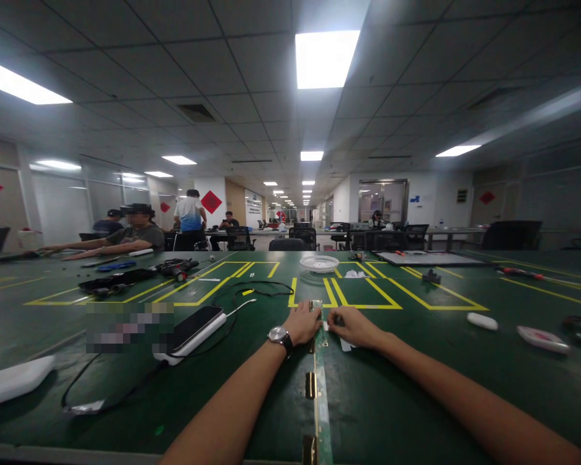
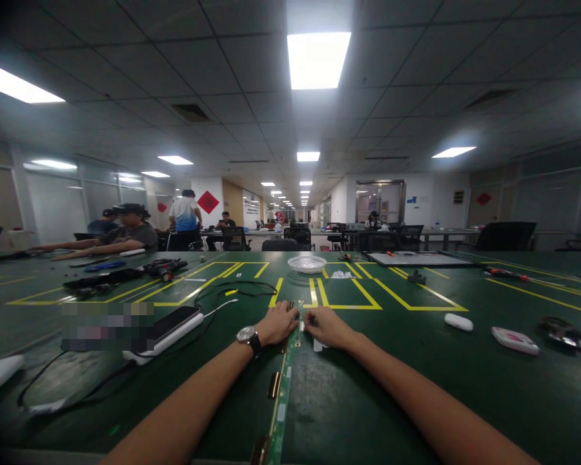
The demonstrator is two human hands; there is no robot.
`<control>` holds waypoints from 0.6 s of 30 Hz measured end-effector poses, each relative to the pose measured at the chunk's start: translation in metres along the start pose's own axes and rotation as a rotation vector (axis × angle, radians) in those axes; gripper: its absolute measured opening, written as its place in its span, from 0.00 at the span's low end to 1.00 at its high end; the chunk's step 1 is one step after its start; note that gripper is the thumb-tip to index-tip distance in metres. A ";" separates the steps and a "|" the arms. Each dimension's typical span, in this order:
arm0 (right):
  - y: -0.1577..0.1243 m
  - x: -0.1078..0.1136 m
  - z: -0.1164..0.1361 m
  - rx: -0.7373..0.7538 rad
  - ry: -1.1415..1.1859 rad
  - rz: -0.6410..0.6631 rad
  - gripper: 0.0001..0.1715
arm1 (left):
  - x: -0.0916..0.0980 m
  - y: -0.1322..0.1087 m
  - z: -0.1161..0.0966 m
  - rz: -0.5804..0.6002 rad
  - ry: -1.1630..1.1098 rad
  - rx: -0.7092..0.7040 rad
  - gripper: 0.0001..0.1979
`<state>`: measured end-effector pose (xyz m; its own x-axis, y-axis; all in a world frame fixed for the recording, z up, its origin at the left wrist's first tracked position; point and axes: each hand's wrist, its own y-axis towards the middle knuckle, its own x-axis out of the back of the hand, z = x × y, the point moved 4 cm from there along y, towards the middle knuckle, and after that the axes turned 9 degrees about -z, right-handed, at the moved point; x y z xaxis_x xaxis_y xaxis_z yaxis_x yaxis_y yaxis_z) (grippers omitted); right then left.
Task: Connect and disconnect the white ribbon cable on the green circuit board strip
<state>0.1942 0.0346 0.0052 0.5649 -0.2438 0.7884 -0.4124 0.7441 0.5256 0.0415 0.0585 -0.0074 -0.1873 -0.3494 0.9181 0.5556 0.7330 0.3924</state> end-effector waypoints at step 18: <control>0.001 0.014 -0.004 0.029 0.046 0.081 0.11 | -0.001 0.002 0.010 0.046 -0.103 0.011 0.17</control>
<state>0.2047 0.0346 0.0153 0.5605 -0.1545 0.8136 -0.4783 0.7416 0.4703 0.0344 0.0666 -0.0071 -0.2443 -0.2534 0.9360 0.5570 0.7534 0.3493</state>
